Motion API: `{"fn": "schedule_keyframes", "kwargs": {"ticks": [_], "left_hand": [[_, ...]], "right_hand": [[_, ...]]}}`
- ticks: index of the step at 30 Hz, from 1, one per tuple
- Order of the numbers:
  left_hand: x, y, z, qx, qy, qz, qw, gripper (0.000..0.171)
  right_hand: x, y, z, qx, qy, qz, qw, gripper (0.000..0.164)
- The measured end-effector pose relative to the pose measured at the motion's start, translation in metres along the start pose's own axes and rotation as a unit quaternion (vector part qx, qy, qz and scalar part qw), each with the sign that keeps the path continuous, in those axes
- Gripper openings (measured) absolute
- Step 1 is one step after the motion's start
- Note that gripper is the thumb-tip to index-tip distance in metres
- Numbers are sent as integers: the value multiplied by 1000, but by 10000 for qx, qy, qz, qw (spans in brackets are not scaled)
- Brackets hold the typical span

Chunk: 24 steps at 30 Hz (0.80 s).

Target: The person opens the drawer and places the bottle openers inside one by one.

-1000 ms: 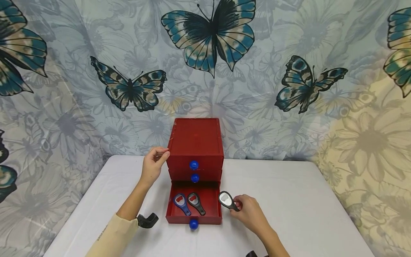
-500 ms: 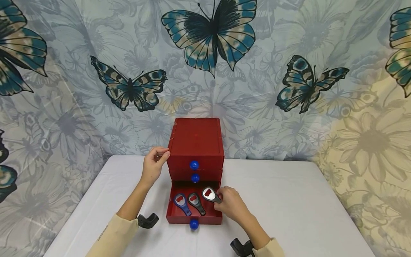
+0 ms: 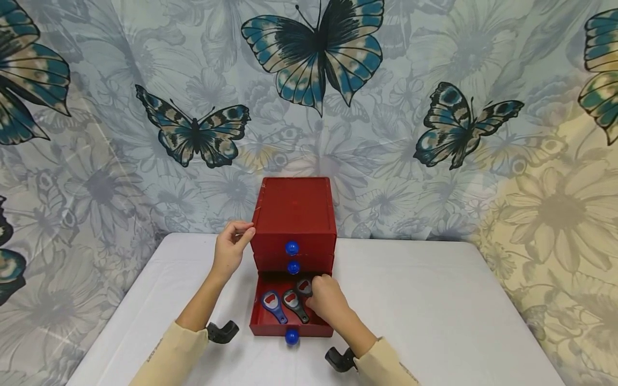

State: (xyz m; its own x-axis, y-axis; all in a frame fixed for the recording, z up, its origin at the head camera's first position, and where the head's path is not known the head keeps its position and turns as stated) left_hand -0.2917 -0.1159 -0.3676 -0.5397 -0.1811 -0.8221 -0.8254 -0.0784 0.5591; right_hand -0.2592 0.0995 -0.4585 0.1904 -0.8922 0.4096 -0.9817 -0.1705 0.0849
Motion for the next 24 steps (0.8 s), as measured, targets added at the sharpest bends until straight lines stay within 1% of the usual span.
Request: {"fn": "schedule_keyframes", "kwargs": {"ticks": [3, 7, 10, 15, 18, 21, 24], "left_hand": [[0, 0, 0, -8, -12, 2, 10000, 18], [-1, 0, 0, 3, -8, 20, 10000, 18], [-1, 0, 0, 15, 15, 14, 10000, 17], [0, 0, 0, -16, -11, -16, 10000, 18], [1, 0, 1, -32, -37, -29, 10000, 18], [2, 0, 1, -44, -48, -24, 10000, 18], [2, -1, 1, -56, -33, -15, 10000, 18]], "right_hand": [[4, 5, 6, -102, -180, -65, 9998, 24], [8, 10, 12, -280, -477, -216, 9982, 19], [9, 13, 18, -348, -630, -219, 9972, 15], [8, 14, 28, -421, -822, -156, 9956, 15], [7, 13, 33, -398, -879, -80, 9953, 15], [7, 10, 35, -437, -894, -132, 9949, 16], [7, 7, 36, -336, -828, -178, 9958, 17]]}}
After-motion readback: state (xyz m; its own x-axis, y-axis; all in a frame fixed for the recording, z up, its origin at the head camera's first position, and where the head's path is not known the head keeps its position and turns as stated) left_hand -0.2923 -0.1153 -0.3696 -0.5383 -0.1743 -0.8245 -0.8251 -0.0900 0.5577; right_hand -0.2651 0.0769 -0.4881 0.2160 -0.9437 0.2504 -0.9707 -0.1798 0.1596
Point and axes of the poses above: each hand's wrist, its own y-axis towards the middle knuckle, its own z-axis out of the palm, x = y × z, the point moved 6 cm from there along y, towards the middle knuckle, and after that the axes turned 5 degrees about z, right-handed, at the moved point
